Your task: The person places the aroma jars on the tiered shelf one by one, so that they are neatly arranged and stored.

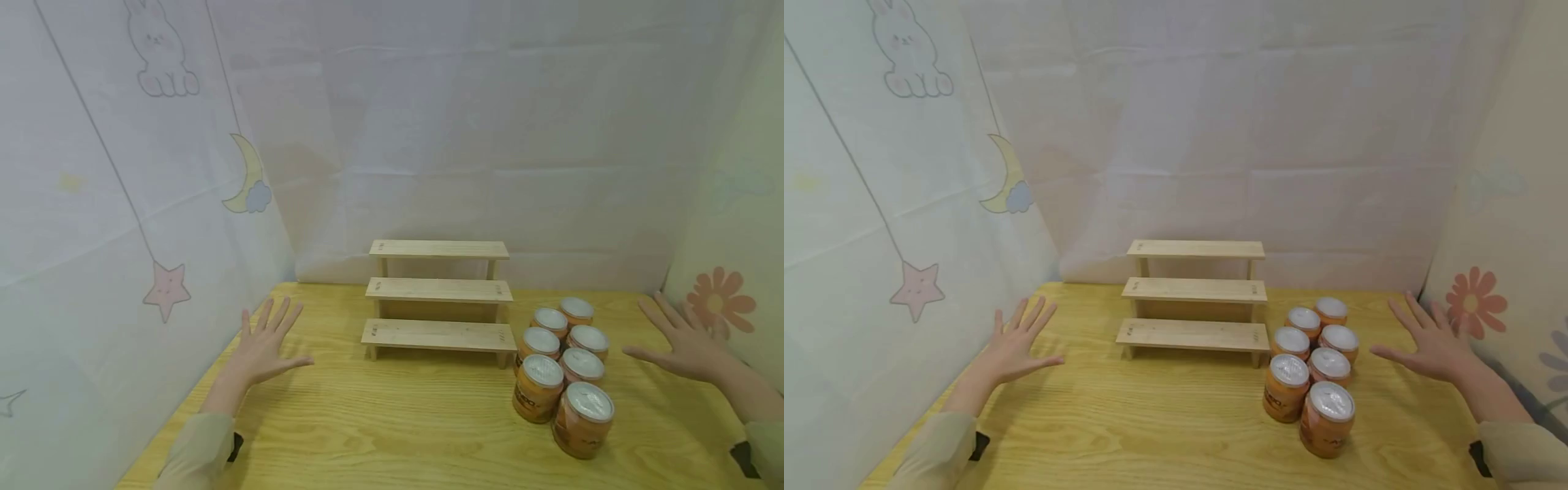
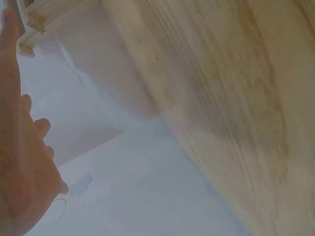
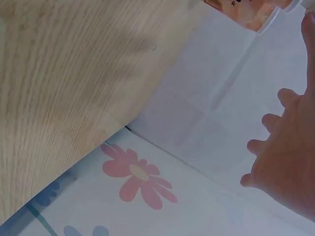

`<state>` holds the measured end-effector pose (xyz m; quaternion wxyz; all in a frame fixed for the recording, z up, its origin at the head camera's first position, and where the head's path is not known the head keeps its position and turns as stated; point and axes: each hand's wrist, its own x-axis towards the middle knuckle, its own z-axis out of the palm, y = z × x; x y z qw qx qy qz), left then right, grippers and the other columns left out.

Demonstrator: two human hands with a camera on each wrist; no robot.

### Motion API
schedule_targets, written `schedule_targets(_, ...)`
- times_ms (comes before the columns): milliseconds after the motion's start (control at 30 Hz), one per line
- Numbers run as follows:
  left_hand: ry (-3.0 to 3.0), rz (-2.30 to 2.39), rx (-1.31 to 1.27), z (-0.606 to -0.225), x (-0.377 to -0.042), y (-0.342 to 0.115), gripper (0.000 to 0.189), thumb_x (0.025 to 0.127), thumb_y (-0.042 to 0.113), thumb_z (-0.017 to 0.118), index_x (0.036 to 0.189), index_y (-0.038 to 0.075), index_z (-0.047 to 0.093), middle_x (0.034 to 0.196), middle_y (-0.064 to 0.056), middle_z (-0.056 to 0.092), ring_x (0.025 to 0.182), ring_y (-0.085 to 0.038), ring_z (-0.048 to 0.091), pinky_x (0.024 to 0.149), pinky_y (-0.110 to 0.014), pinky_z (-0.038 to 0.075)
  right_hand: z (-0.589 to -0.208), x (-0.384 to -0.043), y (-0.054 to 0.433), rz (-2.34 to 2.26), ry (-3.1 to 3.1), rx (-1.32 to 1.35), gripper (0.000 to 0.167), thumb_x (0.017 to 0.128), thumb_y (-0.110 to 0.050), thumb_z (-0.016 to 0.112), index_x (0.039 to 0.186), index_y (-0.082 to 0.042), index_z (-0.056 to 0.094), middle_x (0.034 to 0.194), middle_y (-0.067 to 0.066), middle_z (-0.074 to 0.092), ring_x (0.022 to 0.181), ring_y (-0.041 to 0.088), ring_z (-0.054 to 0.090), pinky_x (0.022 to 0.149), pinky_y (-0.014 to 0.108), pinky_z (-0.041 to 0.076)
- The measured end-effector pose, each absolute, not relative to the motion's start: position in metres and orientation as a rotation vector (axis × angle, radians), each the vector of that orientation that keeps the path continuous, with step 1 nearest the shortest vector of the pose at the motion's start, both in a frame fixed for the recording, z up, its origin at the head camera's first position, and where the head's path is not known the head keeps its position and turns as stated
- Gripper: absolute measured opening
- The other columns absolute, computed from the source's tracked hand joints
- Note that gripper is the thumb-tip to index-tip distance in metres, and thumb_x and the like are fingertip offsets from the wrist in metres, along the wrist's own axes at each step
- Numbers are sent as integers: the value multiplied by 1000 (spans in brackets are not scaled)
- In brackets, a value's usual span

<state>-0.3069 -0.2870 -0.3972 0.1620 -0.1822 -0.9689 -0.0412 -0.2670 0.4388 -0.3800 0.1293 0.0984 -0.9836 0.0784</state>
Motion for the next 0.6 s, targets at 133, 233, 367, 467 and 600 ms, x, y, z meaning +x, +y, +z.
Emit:
schedule_targets(133, -2778, -148, -530, -397, -311, -285, 104, 77, 71, 57, 153, 24, 5, 159, -8, -2, 144, -38, -4, 109, -67, -10, -378, -268, 439, 292, -2800, 368, 95, 85, -47, 64, 153, -17, 5, 156, 21, -3, 130, 62, 9, 87, 83, 7)
schedule_targets(233, -2781, -247, -547, -395, -315, -282, 99, 78, 67, 59, 152, 19, 14, 158, -14, 5, 143, -41, 5, 112, -65, 2, -373, -267, 436, 337, -2737, 443, 89, 84, -39, 68, 151, -8, 19, 148, 33, 20, 123, 61, 26, 89, 79, 17)
schedule_targets(367, -2809, -461, -549, -393, -323, -273, 87, 82, 61, 59, 149, 15, 27, 154, -17, 22, 139, -41, 21, 111, -61, 21, -364, -263, 425, 345, -2711, 460, 79, 85, -37, 68, 145, 0, 31, 139, 36, 35, 114, 59, 38, 86, 72, 31)
schedule_targets(467, -2829, -608, -546, -393, -329, -265, 79, 86, 57, 59, 147, 13, 33, 150, -15, 33, 136, -39, 31, 108, -59, 29, -359, -257, 414, 459, -2723, 479, 73, 87, -32, 67, 143, -1, 34, 137, 34, 38, 113, 58, 40, 80, 67, 37)
schedule_targets(600, -2817, -717, -567, -396, -338, -254, 73, 88, 56, 57, 144, 12, 39, 144, -14, 42, 132, -37, 39, 106, -56, 34, -357, -247, 398, 630, -2680, 532, 64, 87, -24, 68, 142, -6, 40, 136, 29, 44, 130, 40, 38, 92, 58, 39)
